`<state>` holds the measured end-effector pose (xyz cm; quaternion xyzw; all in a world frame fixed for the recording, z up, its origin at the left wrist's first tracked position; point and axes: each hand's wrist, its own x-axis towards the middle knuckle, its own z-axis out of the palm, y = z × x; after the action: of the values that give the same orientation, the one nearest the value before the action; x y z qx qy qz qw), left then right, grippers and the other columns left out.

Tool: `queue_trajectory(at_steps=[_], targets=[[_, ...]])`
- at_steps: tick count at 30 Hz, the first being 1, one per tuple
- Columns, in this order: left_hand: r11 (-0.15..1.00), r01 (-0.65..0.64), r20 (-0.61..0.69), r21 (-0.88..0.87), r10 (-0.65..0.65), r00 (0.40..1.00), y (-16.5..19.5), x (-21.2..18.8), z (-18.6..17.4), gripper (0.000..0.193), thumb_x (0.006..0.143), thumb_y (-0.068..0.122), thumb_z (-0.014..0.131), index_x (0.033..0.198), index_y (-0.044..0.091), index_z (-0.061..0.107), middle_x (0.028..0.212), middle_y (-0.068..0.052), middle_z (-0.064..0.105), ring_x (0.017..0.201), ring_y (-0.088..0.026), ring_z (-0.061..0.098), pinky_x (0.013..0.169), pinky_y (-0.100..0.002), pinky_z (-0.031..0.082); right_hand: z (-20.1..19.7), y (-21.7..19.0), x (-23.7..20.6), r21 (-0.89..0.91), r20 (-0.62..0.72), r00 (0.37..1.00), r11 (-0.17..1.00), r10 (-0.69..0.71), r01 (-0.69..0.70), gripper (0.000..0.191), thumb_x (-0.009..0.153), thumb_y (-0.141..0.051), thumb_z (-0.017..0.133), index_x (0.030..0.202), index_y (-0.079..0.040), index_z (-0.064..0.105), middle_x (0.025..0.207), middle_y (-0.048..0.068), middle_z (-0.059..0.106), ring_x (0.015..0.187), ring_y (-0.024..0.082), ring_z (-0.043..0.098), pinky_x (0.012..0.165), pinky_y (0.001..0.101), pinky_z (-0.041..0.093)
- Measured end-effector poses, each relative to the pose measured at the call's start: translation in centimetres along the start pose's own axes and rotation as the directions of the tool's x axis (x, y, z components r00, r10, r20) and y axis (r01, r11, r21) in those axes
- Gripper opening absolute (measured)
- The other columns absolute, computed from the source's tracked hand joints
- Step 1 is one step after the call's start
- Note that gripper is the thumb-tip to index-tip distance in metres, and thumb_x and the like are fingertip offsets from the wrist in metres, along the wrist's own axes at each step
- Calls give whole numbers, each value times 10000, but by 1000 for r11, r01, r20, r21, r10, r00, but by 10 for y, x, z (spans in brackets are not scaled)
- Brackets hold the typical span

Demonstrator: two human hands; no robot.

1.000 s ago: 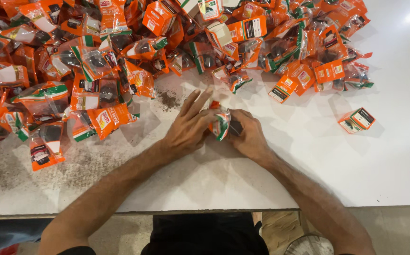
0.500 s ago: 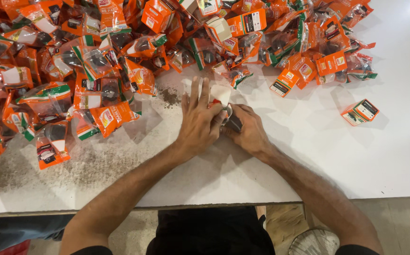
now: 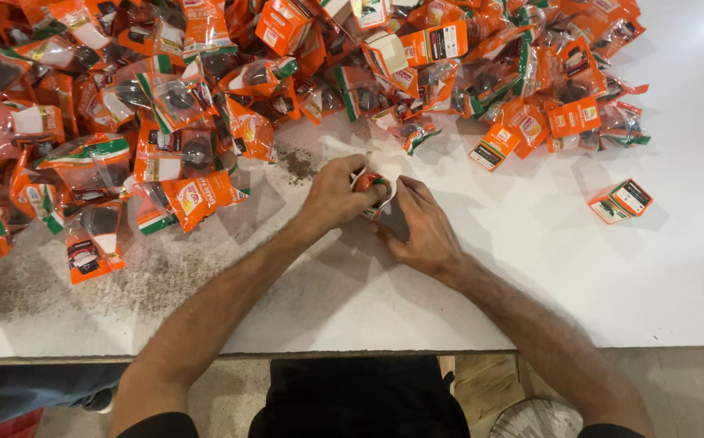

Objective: The person folds flat pre-cut paperboard boxes into open boxes at a table, pressing the flaps and creases to shape each box, and places the finished boxes onto a large pile of folded boxes and packaged items on the table. The person repeats this folding cycle continuously throughout the clip.

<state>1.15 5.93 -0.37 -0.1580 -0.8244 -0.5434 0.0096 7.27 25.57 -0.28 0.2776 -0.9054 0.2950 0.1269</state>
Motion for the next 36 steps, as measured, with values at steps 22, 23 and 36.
queue_trajectory(at_steps=[22, 23, 36], targets=[[835, 327, 221, -443, -251, 942, -17, 1, 4, 144, 836, 48, 767, 947, -12, 698, 754, -36, 697, 608, -119, 645, 532, -305, 514, -2, -8, -1, 1, -35, 999, 1000, -13, 13, 653, 807, -36, 752, 1408, 19, 504, 1423, 258, 566, 1260, 438, 587, 1024, 477, 509], [899, 266, 152, -348, -226, 962, -10, -1, 5, 170, 837, 62, 773, 969, -13, 698, 773, -57, 699, 629, -145, 656, 549, -319, 526, -4, -9, -1, 65, -16, 999, 997, 36, -34, 612, 809, -27, 748, 1377, 8, 523, 1411, 241, 589, 1240, 431, 601, 995, 473, 522], [806, -570, 46, 158, 571, 820, 7, -40, -6, 339, 860, 51, 749, 1181, 9, 648, 1358, -168, 663, 1311, -361, 622, 1084, -420, 519, -2, -3, -5, 204, 4, 979, 958, 206, -202, 650, 858, -107, 802, 1305, -11, 340, 1271, 272, 648, 1186, 453, 643, 926, 489, 532]])
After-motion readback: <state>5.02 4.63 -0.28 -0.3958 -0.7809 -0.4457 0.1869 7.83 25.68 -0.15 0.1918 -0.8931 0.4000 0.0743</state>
